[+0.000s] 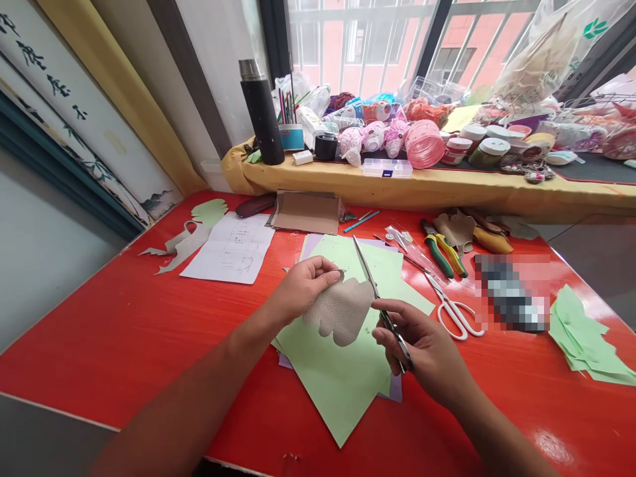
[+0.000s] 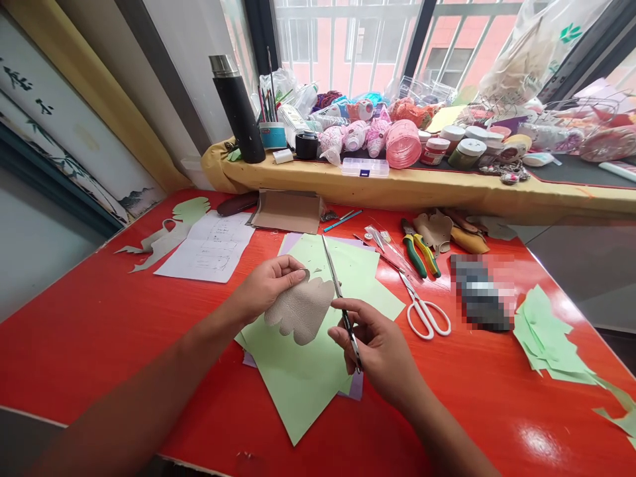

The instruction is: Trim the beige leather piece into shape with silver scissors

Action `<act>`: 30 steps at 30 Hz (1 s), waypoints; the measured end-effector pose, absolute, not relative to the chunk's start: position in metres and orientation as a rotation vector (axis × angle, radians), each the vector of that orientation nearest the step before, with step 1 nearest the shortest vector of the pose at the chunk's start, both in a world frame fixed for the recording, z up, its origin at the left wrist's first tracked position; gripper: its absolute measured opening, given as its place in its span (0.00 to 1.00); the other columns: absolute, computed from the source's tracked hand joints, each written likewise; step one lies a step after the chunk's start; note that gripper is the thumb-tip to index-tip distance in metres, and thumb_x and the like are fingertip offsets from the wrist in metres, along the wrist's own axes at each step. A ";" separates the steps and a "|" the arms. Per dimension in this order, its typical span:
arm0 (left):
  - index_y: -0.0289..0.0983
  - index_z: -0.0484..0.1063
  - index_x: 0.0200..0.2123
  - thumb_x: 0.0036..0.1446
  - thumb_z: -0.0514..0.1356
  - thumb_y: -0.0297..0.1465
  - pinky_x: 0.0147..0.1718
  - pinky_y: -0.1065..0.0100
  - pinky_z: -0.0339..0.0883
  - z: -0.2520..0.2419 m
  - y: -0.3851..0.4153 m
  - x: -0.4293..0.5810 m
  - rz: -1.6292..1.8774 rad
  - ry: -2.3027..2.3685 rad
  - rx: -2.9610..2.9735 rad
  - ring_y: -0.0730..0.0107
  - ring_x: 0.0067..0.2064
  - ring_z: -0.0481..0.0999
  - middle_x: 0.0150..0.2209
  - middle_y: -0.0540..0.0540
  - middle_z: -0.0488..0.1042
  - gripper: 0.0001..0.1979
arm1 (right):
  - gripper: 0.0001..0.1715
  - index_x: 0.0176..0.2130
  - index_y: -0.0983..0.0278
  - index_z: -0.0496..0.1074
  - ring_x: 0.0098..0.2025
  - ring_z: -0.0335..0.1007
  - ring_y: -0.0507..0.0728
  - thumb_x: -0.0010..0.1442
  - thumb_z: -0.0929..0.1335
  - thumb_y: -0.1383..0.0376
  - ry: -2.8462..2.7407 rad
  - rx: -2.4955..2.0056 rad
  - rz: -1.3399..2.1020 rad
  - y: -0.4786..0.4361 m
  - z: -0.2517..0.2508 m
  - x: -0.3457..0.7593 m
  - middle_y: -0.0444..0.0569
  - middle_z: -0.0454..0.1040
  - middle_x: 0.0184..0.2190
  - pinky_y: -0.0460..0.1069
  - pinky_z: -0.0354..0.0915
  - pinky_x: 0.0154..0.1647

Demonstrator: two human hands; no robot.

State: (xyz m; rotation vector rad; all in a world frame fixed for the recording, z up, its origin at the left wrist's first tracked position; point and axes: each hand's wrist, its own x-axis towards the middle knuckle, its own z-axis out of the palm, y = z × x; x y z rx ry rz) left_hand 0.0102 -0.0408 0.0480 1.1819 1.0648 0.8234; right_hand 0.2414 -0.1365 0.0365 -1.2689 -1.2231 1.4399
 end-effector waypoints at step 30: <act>0.39 0.77 0.33 0.59 0.68 0.43 0.24 0.68 0.60 0.050 -0.039 0.001 0.820 1.175 1.242 0.70 0.27 0.73 0.32 0.46 0.78 0.13 | 0.30 0.55 0.58 0.79 0.24 0.56 0.51 0.61 0.80 0.46 -1.447 -1.140 1.599 -0.139 0.042 0.245 0.39 0.64 0.26 0.46 0.62 0.21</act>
